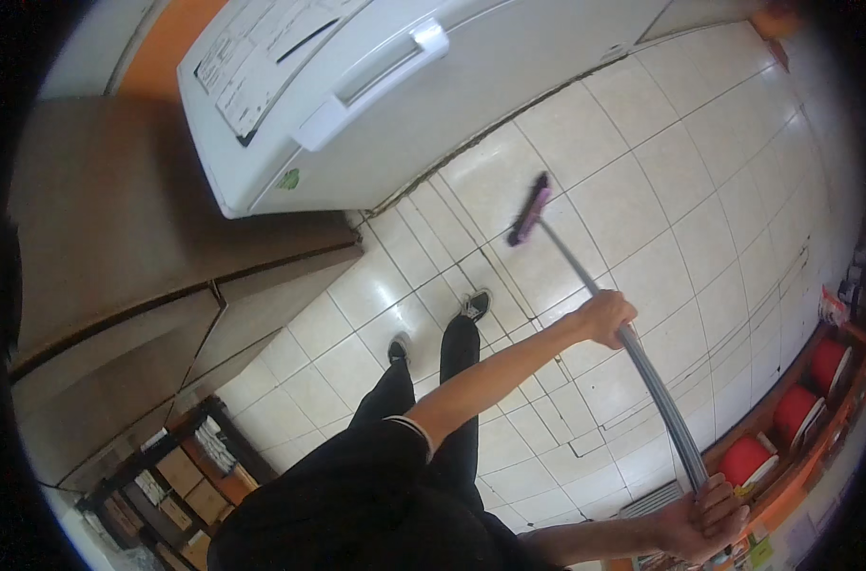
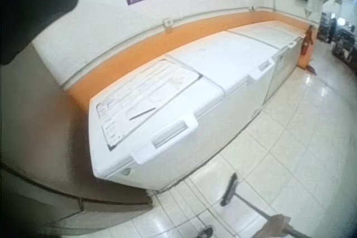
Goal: The person sweeps the floor of a kitchen using a broom and a dustpan, moving debris toward the dustpan and periodically picking it up.
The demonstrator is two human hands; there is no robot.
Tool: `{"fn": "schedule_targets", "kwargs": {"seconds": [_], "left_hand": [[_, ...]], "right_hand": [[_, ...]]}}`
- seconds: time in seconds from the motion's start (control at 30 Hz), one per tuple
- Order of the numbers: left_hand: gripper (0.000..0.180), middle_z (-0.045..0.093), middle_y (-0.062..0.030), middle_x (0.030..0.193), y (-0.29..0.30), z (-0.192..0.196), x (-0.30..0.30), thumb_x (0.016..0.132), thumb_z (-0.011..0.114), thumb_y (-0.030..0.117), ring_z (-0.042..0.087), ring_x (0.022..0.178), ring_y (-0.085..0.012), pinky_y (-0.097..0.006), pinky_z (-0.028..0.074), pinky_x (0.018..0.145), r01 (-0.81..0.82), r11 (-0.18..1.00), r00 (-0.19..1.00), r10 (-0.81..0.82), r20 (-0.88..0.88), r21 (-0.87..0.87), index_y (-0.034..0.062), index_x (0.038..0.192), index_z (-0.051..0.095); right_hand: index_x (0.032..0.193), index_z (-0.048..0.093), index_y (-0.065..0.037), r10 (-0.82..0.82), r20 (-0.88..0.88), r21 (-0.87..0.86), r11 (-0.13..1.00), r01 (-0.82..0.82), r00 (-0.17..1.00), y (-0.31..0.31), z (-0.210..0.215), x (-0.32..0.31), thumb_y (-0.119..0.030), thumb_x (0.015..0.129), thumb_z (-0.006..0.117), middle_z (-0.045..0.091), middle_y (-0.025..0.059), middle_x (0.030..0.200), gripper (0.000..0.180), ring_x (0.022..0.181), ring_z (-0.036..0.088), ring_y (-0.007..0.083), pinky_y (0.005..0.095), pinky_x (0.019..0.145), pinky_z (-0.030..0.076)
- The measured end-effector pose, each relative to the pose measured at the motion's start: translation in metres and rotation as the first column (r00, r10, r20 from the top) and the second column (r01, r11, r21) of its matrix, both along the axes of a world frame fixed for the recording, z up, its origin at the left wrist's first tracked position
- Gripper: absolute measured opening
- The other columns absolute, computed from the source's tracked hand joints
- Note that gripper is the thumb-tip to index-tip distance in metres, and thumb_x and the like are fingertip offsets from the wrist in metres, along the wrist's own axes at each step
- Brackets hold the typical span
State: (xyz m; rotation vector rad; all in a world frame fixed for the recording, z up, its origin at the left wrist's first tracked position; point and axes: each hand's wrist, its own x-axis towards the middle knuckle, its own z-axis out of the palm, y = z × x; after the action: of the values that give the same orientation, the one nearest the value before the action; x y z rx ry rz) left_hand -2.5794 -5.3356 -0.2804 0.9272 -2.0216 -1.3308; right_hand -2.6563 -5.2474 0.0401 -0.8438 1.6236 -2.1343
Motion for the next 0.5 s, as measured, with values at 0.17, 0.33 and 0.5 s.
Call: {"fn": "schedule_targets", "kwargs": {"seconds": [0.17,0.33,0.5], "left_hand": [[0.03,0.054,-0.0112,0.061,0.013,-0.04,0.079,0.045,0.069,0.031,0.053,0.061,-0.0327,-0.043,0.041,0.058,-0.108,0.994,0.991,0.107,0.08,0.009,0.0098,0.059,0.053],[0.034,0.047,-0.0105,0.048,0.016,-0.099,0.174,0.048,0.071,0.032,0.047,0.049,-0.0321,-0.04,0.035,0.05,-0.177,0.98,0.983,0.171,0.074,0.094,0.0098,0.049,0.045],[0.037,0.05,-0.0095,0.048,0.014,-0.094,0.065,0.05,0.073,0.024,0.052,0.045,-0.0292,-0.037,0.037,0.044,-0.152,0.988,0.985,0.154,-0.071,0.037,0.0092,0.048,0.039]], "right_hand": [[0.057,0.038,-0.011,0.252,0.205,0.107,0.955,-0.277,0.946,0.004,-0.044,-0.024,-0.019,0.086,0.044,0.031,-0.0007,0.046,0.03,0.044,0.03,0.0079,0.021,0.045,0.03],[0.062,0.047,0.0,0.38,0.327,0.159,0.88,-0.447,0.865,-0.006,-0.105,0.09,-0.004,0.079,0.052,0.048,0.0076,0.058,0.018,0.054,0.046,0.0175,0.0339,0.055,0.043],[0.055,0.035,-0.004,0.099,0.05,0.33,0.938,-0.11,0.994,-0.013,-0.059,0.06,-0.005,0.081,0.046,0.042,0.0076,0.051,0.029,0.051,0.038,0.0147,0.0307,0.049,0.037]]}}
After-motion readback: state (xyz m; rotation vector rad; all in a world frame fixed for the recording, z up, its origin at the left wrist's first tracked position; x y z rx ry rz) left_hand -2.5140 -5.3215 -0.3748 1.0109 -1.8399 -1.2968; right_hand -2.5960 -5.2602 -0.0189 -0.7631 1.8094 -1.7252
